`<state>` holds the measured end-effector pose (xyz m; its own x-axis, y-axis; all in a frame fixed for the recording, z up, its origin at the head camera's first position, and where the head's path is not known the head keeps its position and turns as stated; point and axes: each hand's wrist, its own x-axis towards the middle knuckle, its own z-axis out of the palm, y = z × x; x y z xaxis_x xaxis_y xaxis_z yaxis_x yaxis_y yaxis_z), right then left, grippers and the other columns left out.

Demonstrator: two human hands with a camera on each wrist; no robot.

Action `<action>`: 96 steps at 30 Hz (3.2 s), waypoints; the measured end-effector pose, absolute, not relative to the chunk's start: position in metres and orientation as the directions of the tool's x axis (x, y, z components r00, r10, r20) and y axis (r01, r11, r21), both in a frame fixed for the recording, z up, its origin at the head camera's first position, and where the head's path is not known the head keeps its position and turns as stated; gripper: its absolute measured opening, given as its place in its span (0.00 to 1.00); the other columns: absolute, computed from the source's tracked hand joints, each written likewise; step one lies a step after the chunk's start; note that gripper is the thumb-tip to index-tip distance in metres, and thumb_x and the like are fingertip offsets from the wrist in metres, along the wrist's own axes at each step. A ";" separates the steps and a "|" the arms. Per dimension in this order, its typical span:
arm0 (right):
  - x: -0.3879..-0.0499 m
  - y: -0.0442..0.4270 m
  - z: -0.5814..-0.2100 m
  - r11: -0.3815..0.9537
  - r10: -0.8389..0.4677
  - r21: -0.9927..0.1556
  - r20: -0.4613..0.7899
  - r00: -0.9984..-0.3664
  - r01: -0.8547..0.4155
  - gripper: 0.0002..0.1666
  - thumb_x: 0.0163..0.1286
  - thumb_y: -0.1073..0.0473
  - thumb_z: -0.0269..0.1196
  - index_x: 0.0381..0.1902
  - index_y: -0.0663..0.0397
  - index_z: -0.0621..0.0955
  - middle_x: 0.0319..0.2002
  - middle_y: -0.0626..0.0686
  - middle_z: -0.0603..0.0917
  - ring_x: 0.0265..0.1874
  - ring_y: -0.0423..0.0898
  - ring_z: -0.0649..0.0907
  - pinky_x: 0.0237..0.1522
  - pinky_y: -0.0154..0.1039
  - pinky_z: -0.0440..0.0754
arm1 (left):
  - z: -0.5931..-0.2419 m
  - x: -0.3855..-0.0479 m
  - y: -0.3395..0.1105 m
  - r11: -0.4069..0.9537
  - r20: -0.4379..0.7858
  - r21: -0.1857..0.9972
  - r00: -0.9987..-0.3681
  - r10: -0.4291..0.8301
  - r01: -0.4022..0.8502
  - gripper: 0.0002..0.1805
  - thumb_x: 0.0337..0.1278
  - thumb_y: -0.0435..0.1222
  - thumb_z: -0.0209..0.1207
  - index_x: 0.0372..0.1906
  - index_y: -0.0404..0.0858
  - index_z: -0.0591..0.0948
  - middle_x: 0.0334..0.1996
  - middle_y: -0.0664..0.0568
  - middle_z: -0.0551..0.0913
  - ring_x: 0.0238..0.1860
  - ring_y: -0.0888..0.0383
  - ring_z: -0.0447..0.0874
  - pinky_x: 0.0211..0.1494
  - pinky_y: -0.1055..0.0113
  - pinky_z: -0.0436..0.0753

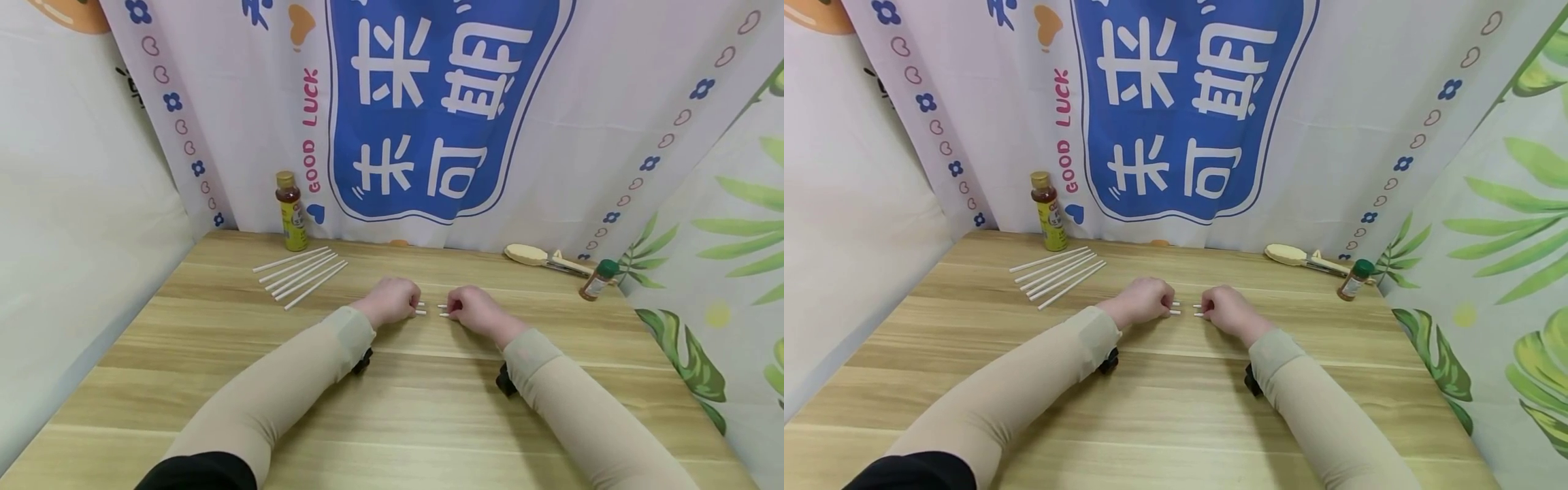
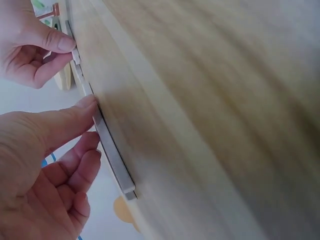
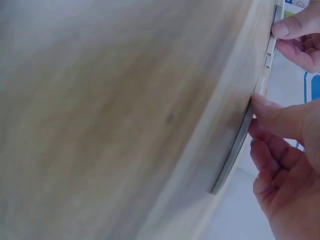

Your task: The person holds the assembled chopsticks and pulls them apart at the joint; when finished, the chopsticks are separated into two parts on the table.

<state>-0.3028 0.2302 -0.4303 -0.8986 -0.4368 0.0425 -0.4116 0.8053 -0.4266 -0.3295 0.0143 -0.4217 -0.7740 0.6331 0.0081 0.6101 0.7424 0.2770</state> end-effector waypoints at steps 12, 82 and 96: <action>-0.305 0.227 -0.430 0.813 -0.451 -0.404 0.017 -0.892 -0.419 0.12 0.59 0.73 0.68 0.23 0.55 0.77 0.23 0.48 0.75 0.27 0.45 0.74 0.34 0.41 0.72 | -0.394 -0.355 -0.062 0.823 0.044 0.370 -0.893 0.449 0.432 0.02 0.53 0.28 0.61 0.31 0.38 0.81 0.29 0.50 0.81 0.33 0.52 0.78 0.40 0.57 0.78; -0.293 0.178 -0.400 0.692 -0.537 -0.372 0.309 -0.785 -0.619 0.04 0.70 0.71 0.59 0.37 0.59 0.79 0.34 0.53 0.81 0.34 0.47 0.79 0.39 0.44 0.79 | -0.378 -0.330 -0.011 0.504 0.012 0.580 -0.625 0.780 0.640 0.08 0.68 0.28 0.55 0.33 0.29 0.81 0.22 0.54 0.76 0.24 0.61 0.71 0.31 0.68 0.72; -0.287 0.184 -0.392 0.732 -0.513 -0.400 0.208 -0.833 -0.551 0.11 0.72 0.65 0.60 0.46 0.55 0.87 0.45 0.53 0.87 0.46 0.50 0.84 0.49 0.47 0.80 | -0.379 -0.330 -0.013 0.459 0.021 0.607 -0.591 0.806 0.649 0.12 0.69 0.28 0.55 0.27 0.33 0.81 0.20 0.51 0.76 0.23 0.62 0.70 0.32 0.69 0.70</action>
<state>-0.2868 0.1843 -0.3924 -0.8326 -0.5131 0.2083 -0.5513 0.7320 -0.4003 -0.3304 -0.0132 -0.3795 -0.5909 0.8065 0.0211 0.6487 0.4594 0.6068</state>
